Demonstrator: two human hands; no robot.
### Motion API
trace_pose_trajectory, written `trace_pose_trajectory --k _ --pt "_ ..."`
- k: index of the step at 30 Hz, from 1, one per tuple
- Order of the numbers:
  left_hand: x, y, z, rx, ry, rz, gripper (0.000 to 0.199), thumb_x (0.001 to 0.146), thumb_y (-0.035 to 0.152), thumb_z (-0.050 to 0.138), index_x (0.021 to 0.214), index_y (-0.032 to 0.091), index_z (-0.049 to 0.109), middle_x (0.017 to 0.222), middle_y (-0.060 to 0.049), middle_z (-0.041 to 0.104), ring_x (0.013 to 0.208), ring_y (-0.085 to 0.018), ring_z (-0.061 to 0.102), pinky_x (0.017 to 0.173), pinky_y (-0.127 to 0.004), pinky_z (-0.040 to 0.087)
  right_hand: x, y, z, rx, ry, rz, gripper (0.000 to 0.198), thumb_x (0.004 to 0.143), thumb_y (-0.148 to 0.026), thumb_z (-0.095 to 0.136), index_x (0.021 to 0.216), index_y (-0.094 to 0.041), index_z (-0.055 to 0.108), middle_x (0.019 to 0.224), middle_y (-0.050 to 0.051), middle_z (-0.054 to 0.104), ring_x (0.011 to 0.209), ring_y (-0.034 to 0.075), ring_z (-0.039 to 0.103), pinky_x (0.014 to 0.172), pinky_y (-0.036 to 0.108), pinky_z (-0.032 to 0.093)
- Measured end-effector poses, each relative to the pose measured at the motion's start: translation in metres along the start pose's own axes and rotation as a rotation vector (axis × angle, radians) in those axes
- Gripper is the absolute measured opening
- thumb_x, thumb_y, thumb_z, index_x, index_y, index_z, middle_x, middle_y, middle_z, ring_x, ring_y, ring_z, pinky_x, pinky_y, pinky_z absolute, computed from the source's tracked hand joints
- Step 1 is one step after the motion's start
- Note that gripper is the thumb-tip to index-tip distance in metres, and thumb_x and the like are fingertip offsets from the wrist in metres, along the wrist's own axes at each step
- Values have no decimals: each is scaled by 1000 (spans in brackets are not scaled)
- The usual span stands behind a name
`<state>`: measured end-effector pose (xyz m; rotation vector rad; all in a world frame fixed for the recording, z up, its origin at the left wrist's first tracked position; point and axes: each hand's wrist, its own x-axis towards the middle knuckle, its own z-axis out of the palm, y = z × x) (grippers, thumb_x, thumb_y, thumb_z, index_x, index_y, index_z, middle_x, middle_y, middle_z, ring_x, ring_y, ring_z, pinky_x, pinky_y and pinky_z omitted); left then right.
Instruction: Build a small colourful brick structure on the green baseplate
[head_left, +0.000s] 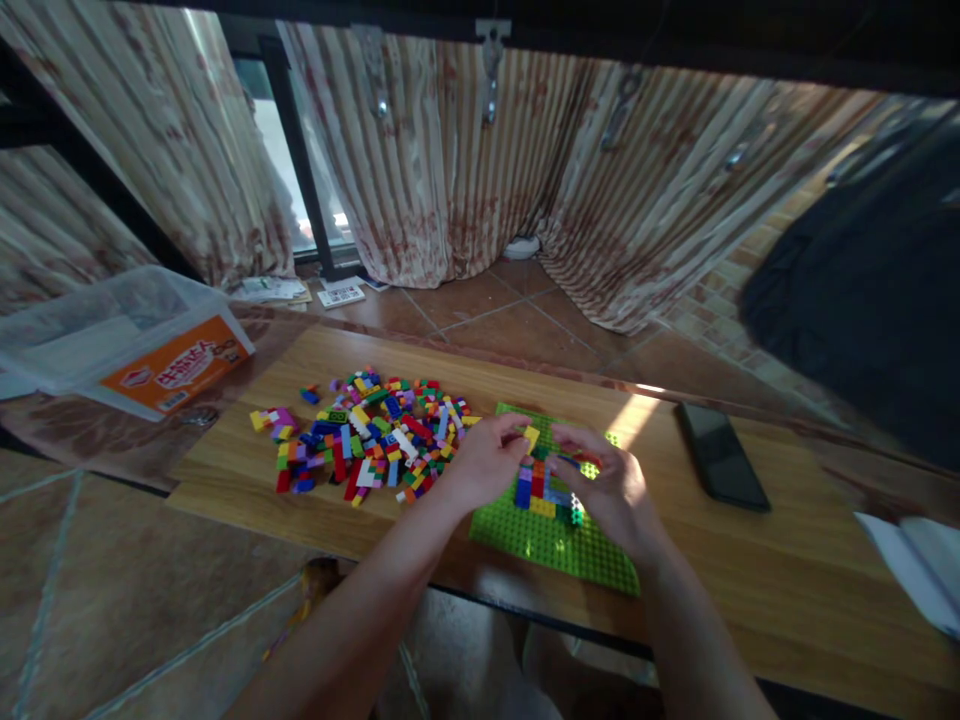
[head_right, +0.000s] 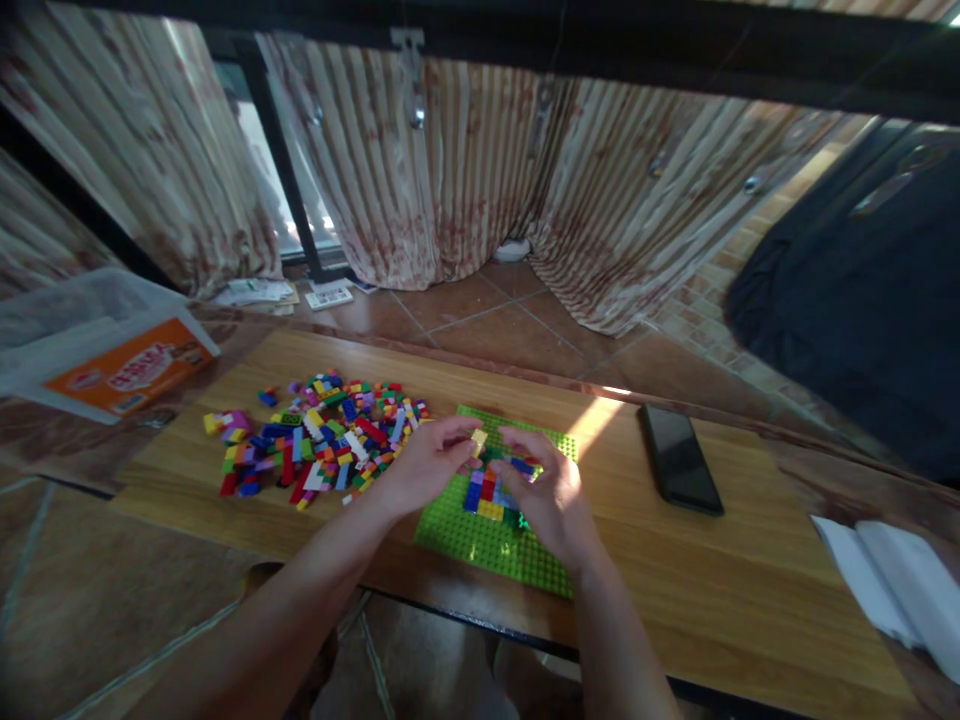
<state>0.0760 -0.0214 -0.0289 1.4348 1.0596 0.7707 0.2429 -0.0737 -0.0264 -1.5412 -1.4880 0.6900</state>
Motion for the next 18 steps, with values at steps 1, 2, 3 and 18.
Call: trace_pose_trajectory --k 1,2,3,18 --pt "0 0 1 -4 -9 1 37 86 14 50 121 16 60 99 -8 73 75 -15 70 73 -30 57 -2 -2 1 -8 -14 -8 39 76 -37 70 113 -25 68 106 7 70 95 22 65 87 42 53" --pt "0 0 1 -1 -18 6 38 85 13 51 122 15 60 98 -8 74 76 -16 70 73 -30 57 -3 -3 1 -18 -24 -19 42 76 -37 70 116 -25 67 107 7 70 97 22 64 87 42 53" --pt "0 0 0 5 -25 14 39 84 13 51 122 15 60 97 -8 74 77 -16 69 73 -30 56 -4 -5 2 -28 -32 -32 45 76 -37 70 119 -25 65 110 7 69 98 22 64 87 41 53" --pt "-2 -1 -3 160 -23 98 34 83 17 55 116 11 62 102 -11 73 91 -18 68 82 -31 54 -2 8 -10 -234 29 -201 17 84 -34 61 96 -26 72 98 5 71 93 22 65 86 40 52"
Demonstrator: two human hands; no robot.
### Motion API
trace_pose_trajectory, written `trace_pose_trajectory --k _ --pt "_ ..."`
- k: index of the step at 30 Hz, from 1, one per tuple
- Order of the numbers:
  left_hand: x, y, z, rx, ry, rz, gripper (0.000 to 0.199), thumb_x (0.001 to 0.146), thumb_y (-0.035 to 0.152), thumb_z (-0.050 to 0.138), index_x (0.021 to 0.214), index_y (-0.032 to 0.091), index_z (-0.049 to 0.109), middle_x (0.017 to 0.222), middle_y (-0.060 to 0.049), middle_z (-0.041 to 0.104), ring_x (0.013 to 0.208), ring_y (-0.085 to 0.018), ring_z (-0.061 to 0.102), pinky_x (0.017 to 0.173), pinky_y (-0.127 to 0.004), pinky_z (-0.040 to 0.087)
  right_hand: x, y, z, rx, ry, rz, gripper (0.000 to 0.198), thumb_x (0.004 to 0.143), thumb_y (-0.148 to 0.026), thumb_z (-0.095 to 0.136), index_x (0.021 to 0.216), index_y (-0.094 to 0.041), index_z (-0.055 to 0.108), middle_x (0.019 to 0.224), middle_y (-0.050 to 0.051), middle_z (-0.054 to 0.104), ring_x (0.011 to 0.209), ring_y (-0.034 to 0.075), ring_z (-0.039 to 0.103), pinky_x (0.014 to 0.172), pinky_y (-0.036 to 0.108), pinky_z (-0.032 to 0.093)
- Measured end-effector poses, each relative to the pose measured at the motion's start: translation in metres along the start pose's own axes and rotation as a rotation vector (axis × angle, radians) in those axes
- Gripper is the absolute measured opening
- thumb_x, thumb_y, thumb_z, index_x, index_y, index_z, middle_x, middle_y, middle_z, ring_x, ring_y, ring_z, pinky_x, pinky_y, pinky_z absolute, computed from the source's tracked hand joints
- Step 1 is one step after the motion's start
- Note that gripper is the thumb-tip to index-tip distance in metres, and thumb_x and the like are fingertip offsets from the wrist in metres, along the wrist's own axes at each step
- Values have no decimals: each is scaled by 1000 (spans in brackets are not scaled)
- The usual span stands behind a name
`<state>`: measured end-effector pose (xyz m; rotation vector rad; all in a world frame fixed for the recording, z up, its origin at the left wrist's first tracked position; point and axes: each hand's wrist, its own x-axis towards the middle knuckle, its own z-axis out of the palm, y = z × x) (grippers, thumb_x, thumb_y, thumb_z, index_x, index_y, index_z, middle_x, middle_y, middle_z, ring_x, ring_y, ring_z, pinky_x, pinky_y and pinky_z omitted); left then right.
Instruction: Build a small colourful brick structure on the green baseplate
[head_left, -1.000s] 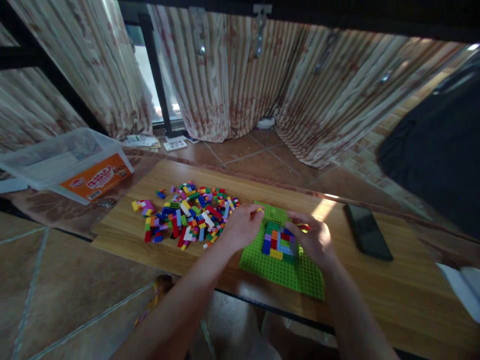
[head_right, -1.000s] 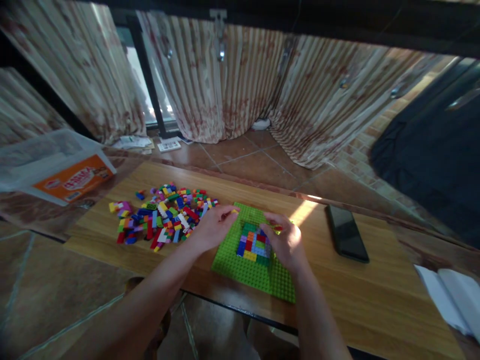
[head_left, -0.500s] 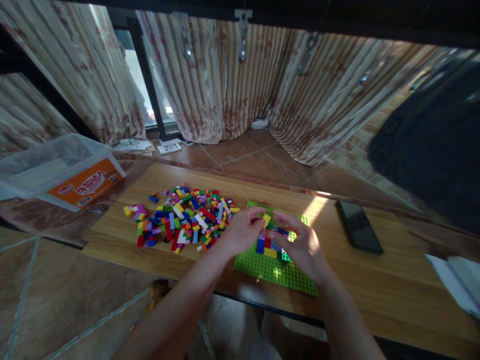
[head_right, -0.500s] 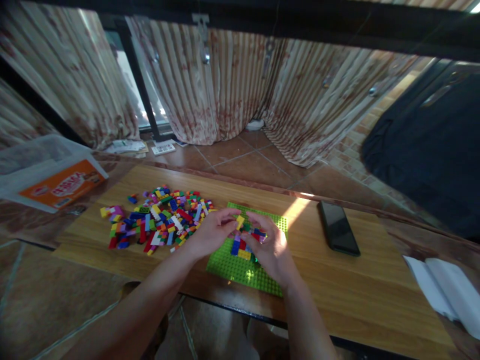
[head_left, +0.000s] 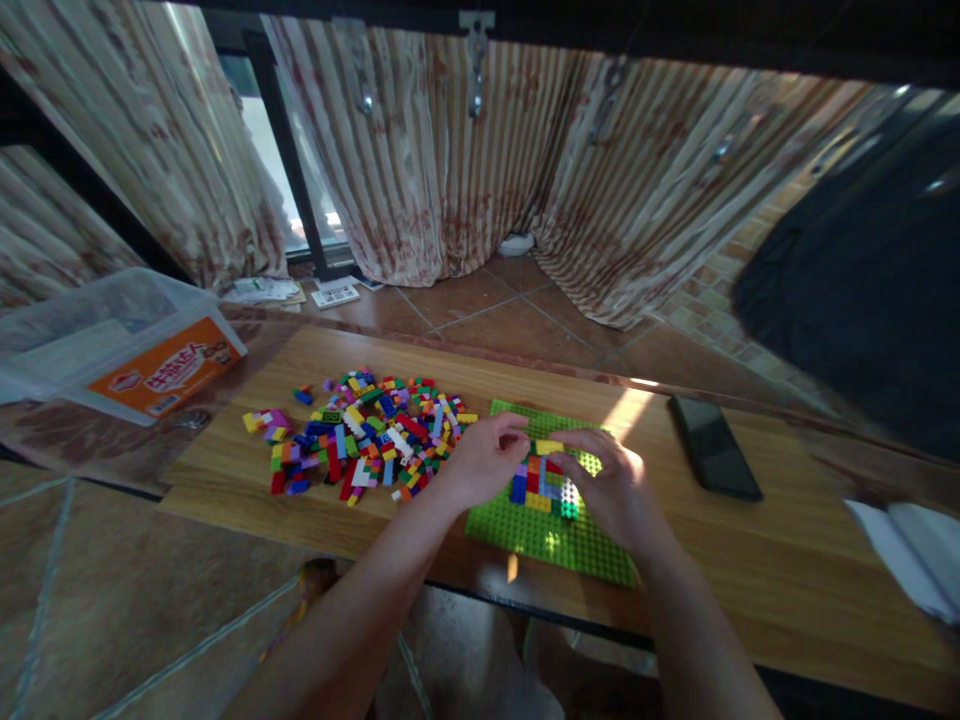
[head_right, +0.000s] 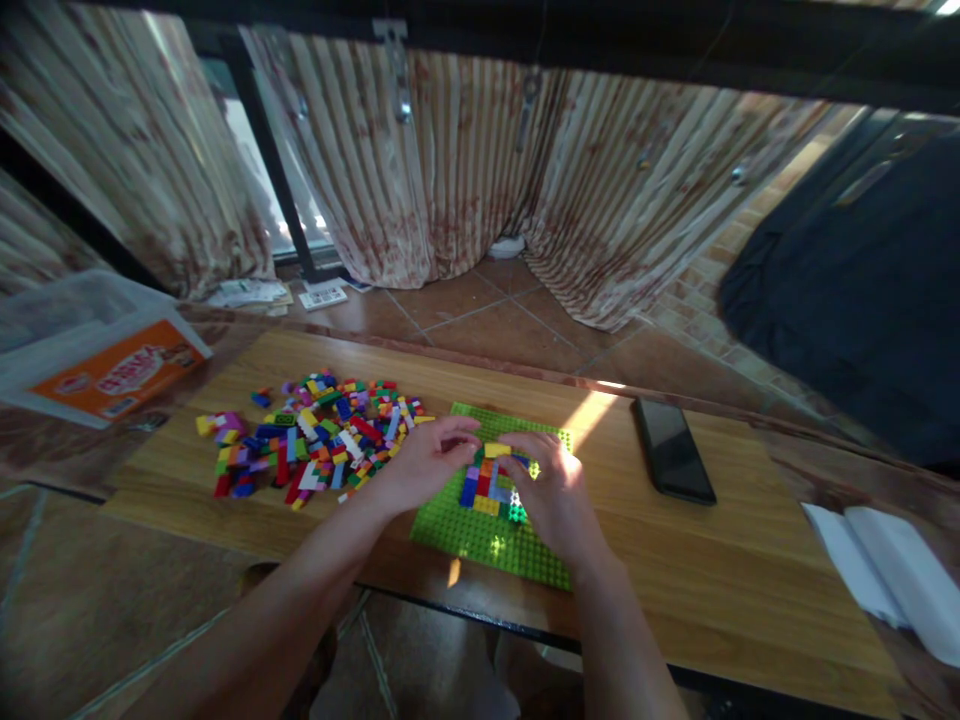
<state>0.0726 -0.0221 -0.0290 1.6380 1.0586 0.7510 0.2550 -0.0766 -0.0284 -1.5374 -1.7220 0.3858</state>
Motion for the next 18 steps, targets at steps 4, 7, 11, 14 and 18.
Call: trace_pose_trajectory --k 4,7,11,14,18 --pt "-2 7 -4 210 79 -13 31 84 15 53 113 11 64 109 -11 71 97 -21 67 92 -36 51 -1 21 -3 -91 36 80 21 85 -39 58 95 -25 70 94 6 71 86 23 65 81 41 51" --pt "-4 12 -3 334 65 22 33 84 13 53 116 13 63 114 -11 70 98 -21 66 96 -37 50 -1 27 -1 -91 18 56 21 85 -40 56 89 -25 70 90 6 70 86 23 64 81 41 51" --pt "-6 13 1 476 35 99 34 85 12 51 116 13 63 118 -11 67 108 -22 61 101 -38 46 -1 26 3 -42 -5 45 21 84 -40 56 89 -24 69 92 7 69 89 23 63 82 40 50" --pt "-6 11 4 550 15 144 34 86 12 49 116 13 64 119 -11 66 112 -24 58 103 -39 44 -1 27 4 -29 -38 55 19 83 -37 58 90 -23 69 92 6 68 88 22 62 82 40 50" --pt "-6 7 7 604 -8 229 33 87 13 48 116 14 64 118 -9 65 113 -23 57 104 -39 43 -1 29 5 -30 -56 41 16 83 -34 59 90 -22 68 91 5 67 87 21 62 82 40 50"
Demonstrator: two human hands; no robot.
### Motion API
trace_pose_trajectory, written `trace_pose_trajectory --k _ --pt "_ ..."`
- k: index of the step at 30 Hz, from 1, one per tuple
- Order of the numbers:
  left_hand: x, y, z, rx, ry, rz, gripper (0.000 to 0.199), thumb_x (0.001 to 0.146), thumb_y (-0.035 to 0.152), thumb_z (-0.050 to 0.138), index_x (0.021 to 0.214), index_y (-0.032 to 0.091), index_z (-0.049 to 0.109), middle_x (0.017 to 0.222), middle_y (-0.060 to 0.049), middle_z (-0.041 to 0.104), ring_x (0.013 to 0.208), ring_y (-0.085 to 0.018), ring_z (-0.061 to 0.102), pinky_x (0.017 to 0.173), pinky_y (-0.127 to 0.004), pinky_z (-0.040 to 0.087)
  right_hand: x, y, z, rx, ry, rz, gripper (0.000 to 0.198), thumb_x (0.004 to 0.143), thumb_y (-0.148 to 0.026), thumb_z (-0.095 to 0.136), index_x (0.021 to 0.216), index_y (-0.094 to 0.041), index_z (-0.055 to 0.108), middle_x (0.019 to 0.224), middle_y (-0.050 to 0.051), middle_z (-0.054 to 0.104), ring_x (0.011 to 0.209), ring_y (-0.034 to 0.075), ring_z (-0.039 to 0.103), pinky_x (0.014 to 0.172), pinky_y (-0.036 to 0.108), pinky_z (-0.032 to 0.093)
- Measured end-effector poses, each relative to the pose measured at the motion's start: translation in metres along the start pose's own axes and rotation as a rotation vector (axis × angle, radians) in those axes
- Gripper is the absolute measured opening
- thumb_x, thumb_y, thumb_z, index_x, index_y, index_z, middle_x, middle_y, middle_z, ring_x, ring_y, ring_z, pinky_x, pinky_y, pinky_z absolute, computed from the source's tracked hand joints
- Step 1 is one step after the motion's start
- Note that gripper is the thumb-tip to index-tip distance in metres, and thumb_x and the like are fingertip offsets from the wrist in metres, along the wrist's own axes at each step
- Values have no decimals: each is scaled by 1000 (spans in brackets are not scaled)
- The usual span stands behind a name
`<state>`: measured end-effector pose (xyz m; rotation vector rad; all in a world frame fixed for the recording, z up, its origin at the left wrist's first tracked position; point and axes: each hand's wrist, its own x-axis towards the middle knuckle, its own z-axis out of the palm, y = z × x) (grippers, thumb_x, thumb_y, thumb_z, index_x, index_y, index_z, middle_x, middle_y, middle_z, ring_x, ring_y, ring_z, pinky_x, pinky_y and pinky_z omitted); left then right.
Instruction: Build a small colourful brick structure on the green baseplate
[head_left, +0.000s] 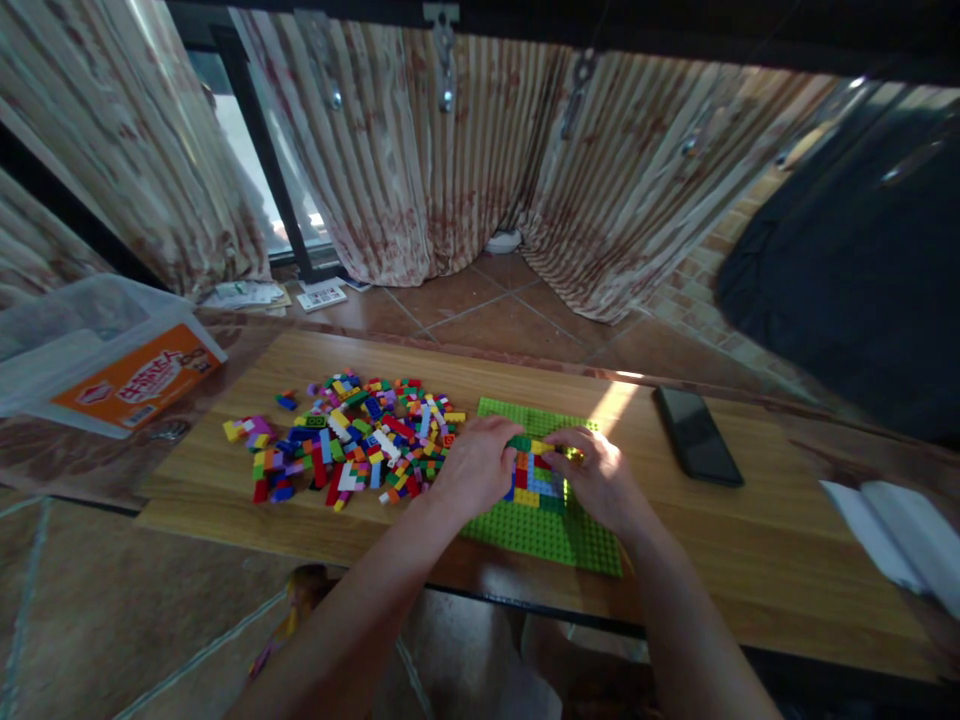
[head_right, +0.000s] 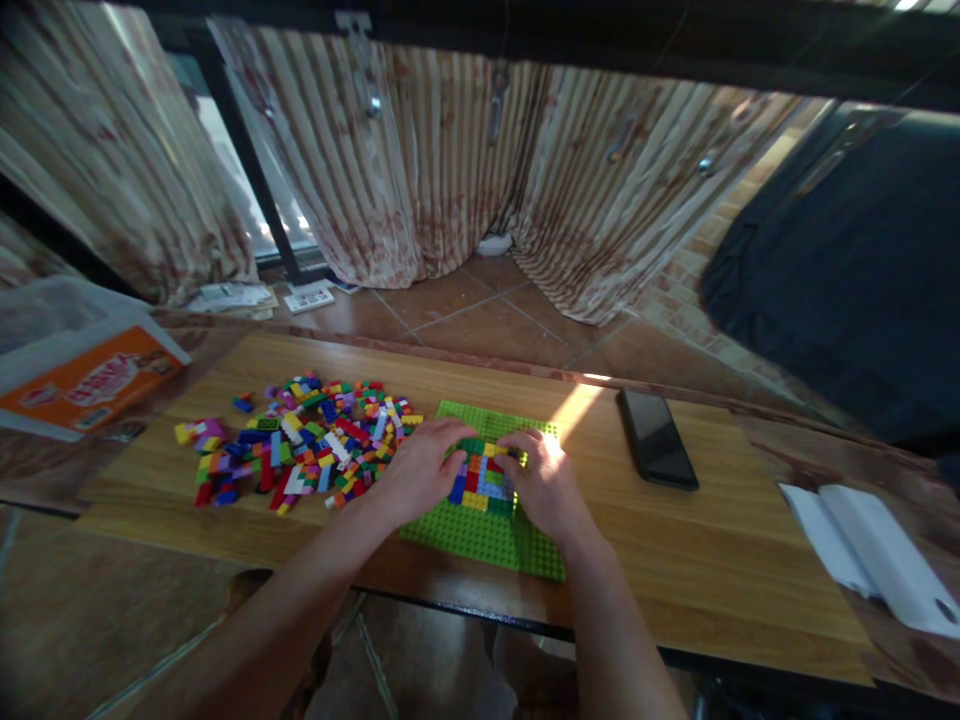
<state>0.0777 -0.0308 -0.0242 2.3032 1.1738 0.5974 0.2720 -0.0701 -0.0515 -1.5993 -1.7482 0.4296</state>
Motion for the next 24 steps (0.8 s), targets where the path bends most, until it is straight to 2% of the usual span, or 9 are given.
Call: trace_pose_trajectory --k 4,10,24 --pt "-3 0 4 50 -9 73 32 88 15 49 116 18 63 121 -7 63 113 -21 55 104 -38 44 0 1 0 -3 -2 8 14 82 -32 61 89 -22 69 90 5 67 86 20 62 81 38 50" --pt "-9 4 9 207 -66 142 36 93 19 43 125 19 59 130 -9 57 114 -24 52 101 -41 45 1 2 2 -9 22 -6 13 81 -31 63 87 -22 69 90 4 69 85 19 63 81 37 50" --pt "-15 19 9 384 -136 78 45 89 12 42 133 22 50 131 -8 56 109 -27 53 88 -44 46 5 9 3 13 -17 -16 14 81 -29 64 86 -20 72 91 7 69 84 20 64 79 37 51"
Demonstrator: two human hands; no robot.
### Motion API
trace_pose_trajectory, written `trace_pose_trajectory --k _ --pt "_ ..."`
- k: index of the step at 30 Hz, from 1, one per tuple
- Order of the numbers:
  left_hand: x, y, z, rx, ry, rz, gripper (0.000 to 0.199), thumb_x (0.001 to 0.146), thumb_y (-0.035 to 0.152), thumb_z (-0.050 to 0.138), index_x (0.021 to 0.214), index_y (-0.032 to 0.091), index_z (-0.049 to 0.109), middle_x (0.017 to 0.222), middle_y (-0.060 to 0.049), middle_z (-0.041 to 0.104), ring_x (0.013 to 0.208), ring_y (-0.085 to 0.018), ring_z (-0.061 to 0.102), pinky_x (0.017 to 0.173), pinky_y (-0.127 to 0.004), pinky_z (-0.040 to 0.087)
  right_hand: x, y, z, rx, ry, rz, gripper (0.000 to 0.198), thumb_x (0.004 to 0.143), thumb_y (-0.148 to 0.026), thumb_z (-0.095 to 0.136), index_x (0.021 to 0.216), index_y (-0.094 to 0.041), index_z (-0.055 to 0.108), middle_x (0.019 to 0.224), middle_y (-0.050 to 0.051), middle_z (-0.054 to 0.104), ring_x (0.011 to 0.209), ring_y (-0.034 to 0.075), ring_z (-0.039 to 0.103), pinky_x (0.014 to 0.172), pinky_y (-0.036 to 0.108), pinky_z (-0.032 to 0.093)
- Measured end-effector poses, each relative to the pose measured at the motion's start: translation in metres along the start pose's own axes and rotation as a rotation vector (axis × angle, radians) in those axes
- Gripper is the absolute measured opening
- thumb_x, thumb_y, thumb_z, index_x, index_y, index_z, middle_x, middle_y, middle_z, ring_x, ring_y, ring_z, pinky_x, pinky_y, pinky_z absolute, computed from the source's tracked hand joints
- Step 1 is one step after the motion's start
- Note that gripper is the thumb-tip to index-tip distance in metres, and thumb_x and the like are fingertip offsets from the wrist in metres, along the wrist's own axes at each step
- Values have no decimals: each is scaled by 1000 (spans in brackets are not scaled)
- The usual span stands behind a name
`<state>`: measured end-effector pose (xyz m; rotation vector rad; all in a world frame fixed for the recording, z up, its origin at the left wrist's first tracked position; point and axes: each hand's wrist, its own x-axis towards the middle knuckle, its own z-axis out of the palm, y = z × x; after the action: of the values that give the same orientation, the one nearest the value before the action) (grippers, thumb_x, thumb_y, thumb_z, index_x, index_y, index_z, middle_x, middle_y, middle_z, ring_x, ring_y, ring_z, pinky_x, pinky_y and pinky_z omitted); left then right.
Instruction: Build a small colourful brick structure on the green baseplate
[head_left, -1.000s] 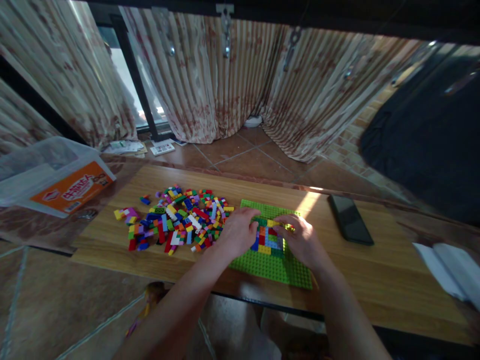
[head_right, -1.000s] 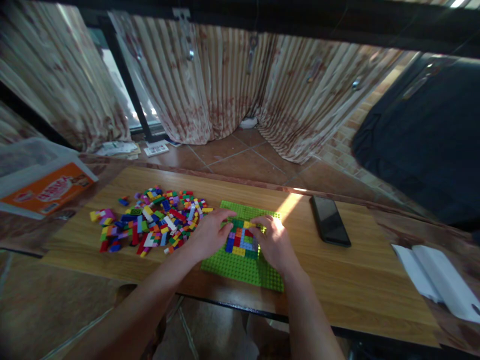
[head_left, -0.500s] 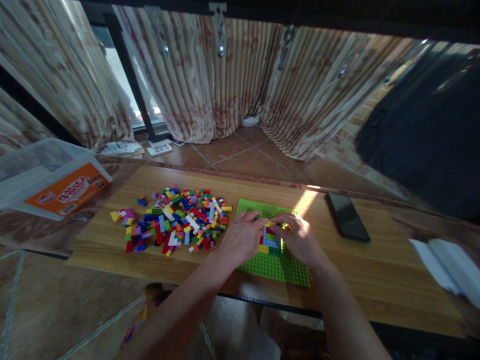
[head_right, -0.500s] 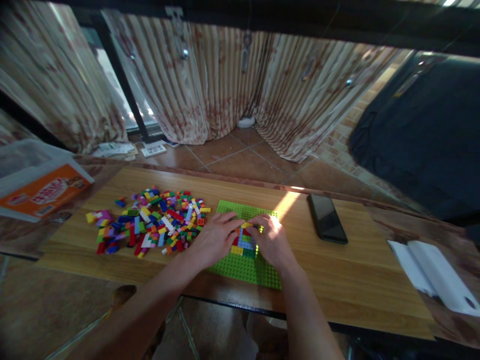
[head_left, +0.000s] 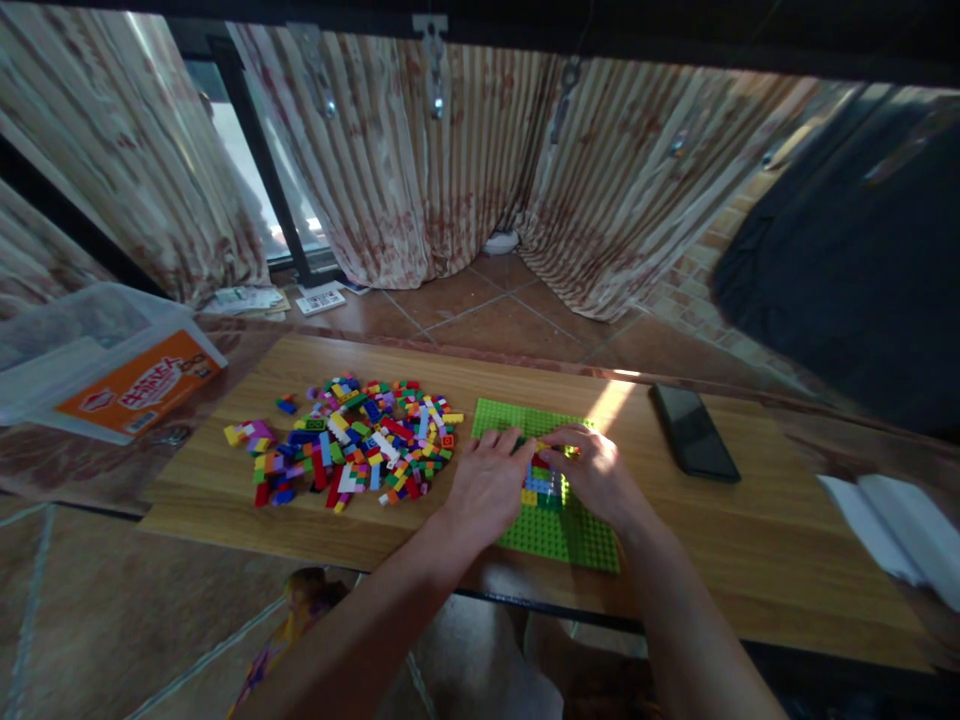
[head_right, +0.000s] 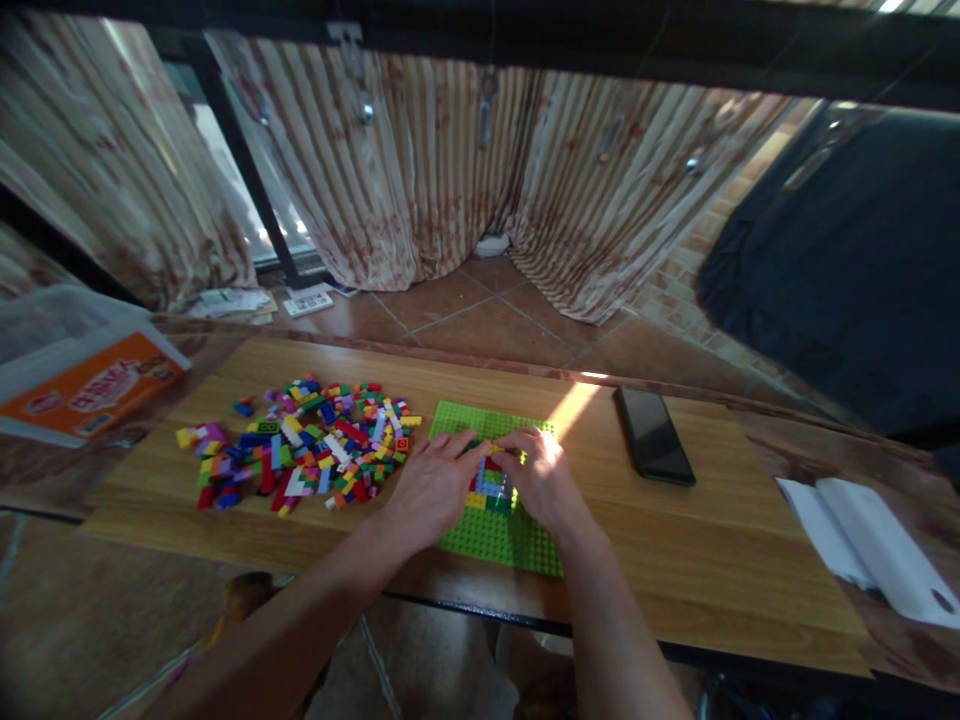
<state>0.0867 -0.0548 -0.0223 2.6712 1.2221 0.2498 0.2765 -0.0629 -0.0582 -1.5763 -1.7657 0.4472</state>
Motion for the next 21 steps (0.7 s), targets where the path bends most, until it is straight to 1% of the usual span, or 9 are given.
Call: trace_pose_trajectory --k 5,9,14,18,21 --pt "0 5 -2 31 -18 -12 45 89 10 41 132 22 50 131 -8 56 110 -26 54 88 -43 46 0 0 1 11 10 6 15 81 -30 63 86 -20 73 90 7 69 83 20 64 79 37 51" --pt "0 12 -4 71 -28 -48 42 92 13 37 132 19 51 132 -10 56 109 -28 55 86 -45 47 2 -4 1 9 9 74 14 77 -28 64 82 -20 74 87 6 69 82 20 64 78 35 51" --pt "1 20 -1 92 -27 -100 41 95 16 31 132 17 51 137 -12 53 113 -28 55 92 -48 45 5 -12 -1 -9 -20 130 14 77 -28 62 77 -23 75 83 4 71 77 19 65 74 33 52" --pt "0 21 1 79 -36 -125 42 96 16 31 134 18 50 143 -10 50 117 -28 53 94 -47 46 5 -15 -2 -21 -17 118 16 78 -27 60 79 -23 75 84 4 71 79 19 66 75 33 52" --pt "-2 18 3 54 -21 -118 44 94 16 35 136 19 47 145 -10 48 119 -28 52 95 -47 46 3 -12 -2 -30 -13 96 17 80 -27 59 82 -22 75 86 5 70 81 19 65 77 33 52"
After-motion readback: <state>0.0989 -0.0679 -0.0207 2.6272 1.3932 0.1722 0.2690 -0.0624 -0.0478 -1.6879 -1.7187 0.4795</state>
